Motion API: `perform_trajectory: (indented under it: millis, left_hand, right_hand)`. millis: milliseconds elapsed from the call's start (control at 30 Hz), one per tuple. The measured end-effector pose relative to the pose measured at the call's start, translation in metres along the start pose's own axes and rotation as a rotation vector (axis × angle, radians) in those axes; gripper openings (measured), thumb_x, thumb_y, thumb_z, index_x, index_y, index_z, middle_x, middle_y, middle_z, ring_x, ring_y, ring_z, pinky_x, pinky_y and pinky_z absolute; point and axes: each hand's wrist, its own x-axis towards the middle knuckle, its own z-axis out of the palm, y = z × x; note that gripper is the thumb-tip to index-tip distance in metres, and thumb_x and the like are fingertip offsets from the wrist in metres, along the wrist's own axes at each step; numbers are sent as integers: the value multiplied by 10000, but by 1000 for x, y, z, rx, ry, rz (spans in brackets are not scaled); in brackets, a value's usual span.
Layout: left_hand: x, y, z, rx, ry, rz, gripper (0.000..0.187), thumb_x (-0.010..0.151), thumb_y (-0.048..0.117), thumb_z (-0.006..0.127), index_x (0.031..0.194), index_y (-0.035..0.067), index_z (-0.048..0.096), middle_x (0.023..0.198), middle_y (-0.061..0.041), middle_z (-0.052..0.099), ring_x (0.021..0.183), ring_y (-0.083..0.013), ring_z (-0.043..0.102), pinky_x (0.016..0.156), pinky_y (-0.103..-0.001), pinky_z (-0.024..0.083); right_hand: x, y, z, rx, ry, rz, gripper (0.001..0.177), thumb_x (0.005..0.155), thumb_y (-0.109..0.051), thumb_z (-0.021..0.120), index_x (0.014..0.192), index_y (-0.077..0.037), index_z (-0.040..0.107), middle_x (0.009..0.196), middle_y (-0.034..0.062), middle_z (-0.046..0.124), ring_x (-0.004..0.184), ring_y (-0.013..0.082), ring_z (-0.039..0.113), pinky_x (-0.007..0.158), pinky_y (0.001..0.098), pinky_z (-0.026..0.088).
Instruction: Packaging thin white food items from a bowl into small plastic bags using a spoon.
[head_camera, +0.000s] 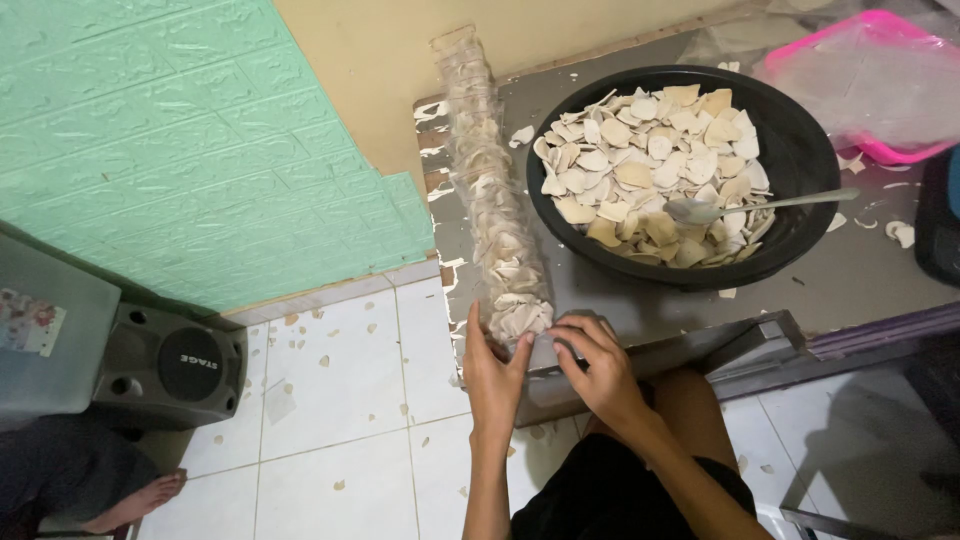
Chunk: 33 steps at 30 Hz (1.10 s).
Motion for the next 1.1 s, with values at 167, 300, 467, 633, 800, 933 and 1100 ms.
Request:
perform_trajectory:
  millis: [167,300,467,633,800,933,1100]
  left_hand:
    - [-2,3,-1,-2,14,43,884,768,173,871,1510,26,413,1237,-239,630,844,-391,712,722,-508,571]
    - [-2,-5,5,-11,8,82,933,738,180,893,1515,19,402,1246,-215,617,854,-352,709,754,-490,561]
    - [-3,-3,3,-13,-8,106,969,725,146,908,1525,-1,381,1306,-225,558,978,-393,663,853,-499,534]
    - [-5,2,-4,-48,15,128,1003,706,139,926,1518,-36,364,1330,-237,514,1205,-444,567,1000,-525,475]
    - [-12,-14,0,-217,56,52,1055,735,368,888,1555,58,301,1198,-110,496,1151,-243,516,1046,-365,409]
    - [-17,-20,3,-336,316,152,885,830,310,788,1546,56,336,1063,-50,505,920,-168,473,836,-320,410]
    - [-21,-6,7,-337,463,387,558,1040,191,520,1532,62,289,1073,-65,463,937,-168,460,872,-325,457]
  right_hand:
    - [1,-1,-1,2,-7,23,192,917,-25,684,1091,-64,755,1054,118,701,996,333,697,866,470,552]
    - [1,-2,-4,19,-5,18,198,921,-20,672,1096,-65,753,1064,120,692,1012,343,691,885,470,546]
    - [-2,2,-3,43,35,39,182,928,-9,661,1067,-68,763,1044,118,689,993,335,698,886,466,548]
    - [-2,1,-4,36,74,20,166,929,-13,660,1057,-58,755,1054,131,683,994,348,703,881,473,554]
    - [-5,-3,-10,30,127,-11,200,994,-60,557,1109,-1,710,1137,140,628,1086,289,643,963,378,494]
    - [-5,-9,-35,36,203,44,182,989,-89,591,1069,-1,729,1094,121,690,1028,262,678,913,353,524]
    - [-4,9,-100,-24,243,3,392,1060,-299,438,1076,-41,733,1079,130,720,999,281,687,915,390,518]
